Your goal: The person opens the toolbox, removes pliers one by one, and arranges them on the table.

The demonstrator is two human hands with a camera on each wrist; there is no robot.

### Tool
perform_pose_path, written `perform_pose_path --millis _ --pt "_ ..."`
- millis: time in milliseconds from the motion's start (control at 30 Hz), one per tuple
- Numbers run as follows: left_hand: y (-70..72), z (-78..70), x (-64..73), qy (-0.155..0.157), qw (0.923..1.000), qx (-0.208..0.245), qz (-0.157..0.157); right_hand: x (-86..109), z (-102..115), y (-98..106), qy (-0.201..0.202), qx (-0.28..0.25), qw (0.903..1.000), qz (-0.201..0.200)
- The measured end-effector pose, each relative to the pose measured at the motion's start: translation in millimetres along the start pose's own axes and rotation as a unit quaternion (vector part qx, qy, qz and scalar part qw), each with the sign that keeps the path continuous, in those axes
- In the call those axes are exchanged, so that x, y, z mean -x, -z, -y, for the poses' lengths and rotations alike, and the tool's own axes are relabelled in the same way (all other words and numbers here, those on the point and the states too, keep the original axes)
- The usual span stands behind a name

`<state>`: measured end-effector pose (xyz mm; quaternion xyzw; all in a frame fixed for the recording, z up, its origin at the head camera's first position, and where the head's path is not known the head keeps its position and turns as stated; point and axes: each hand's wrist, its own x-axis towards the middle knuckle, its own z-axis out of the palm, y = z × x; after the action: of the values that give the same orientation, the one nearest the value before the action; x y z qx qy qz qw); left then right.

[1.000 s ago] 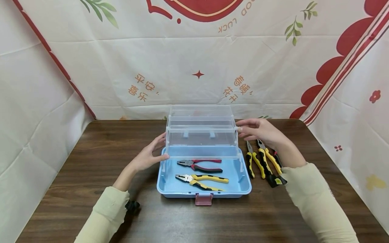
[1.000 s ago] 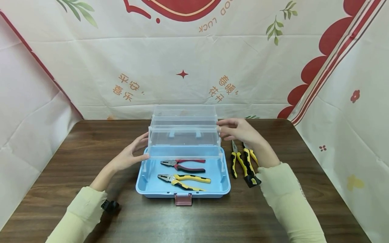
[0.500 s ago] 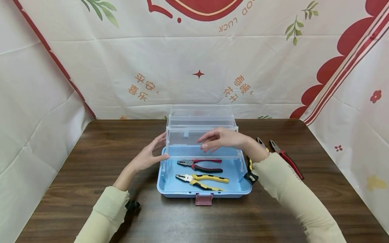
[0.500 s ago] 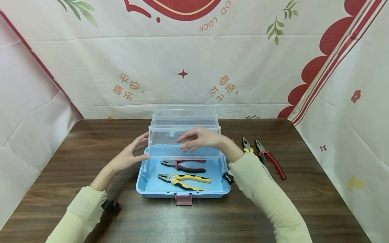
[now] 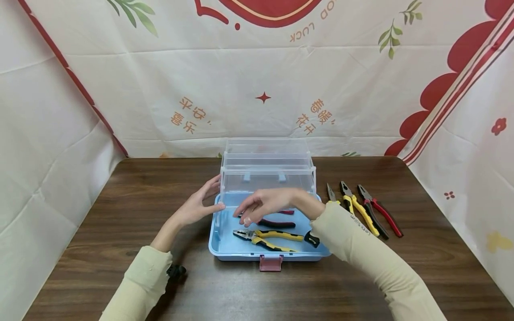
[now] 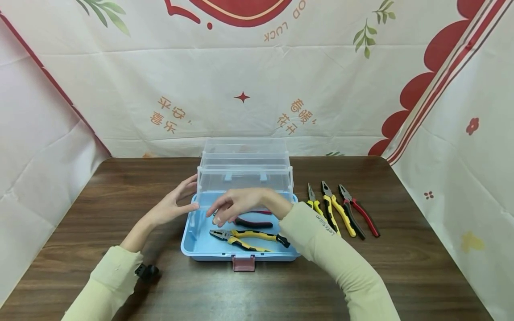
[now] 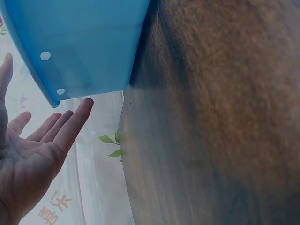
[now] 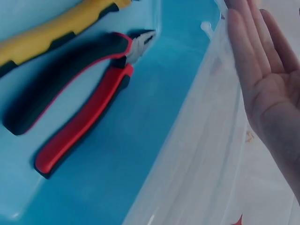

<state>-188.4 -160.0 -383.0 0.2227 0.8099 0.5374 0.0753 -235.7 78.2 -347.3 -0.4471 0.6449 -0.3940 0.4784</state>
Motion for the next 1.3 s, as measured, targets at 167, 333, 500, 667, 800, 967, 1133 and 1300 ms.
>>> perform_pose_path --millis 167,333,500,667,800,967,1133,1300 --pt "0.3 -0.8 -0.1 0.004 1.0000 -0.003 0.000 -2.8 -3.6 -7.9 -0.028 0.001 0.9986 0.045" --pt "-0.1 -1.3 0.0 0.001 1.0000 -0.003 -0.001 -4.4 -8.8 -12.8 -0.084 0.037 0.9942 0.056" --pt "-0.8 -1.7 0.5 0.002 1.0000 -0.003 -0.004 -3.5 -13.8 -16.6 -0.149 0.112 0.9813 0.047" --pt "-1.2 -1.6 0.7 0.002 1.0000 0.000 0.000 -1.7 -19.3 -20.3 -0.175 0.153 0.9721 0.028" --pt "-1.2 -2.4 -0.2 -0.002 1.0000 0.000 0.000 -0.3 -22.8 -22.3 -0.196 0.141 0.9706 0.002" --pt "-1.4 -3.3 -0.4 -0.001 1.0000 -0.003 -0.002 -0.4 -25.9 -23.4 -0.212 0.129 0.9686 -0.014" --pt "-2.0 -2.6 1.4 0.004 1.0000 -0.004 -0.001 -2.6 -30.8 -24.2 -0.213 0.089 0.9729 -0.006" --pt "-2.1 -0.8 1.6 0.003 1.0000 -0.003 -0.001 -5.2 -34.3 -23.6 -0.224 0.061 0.9725 0.009"
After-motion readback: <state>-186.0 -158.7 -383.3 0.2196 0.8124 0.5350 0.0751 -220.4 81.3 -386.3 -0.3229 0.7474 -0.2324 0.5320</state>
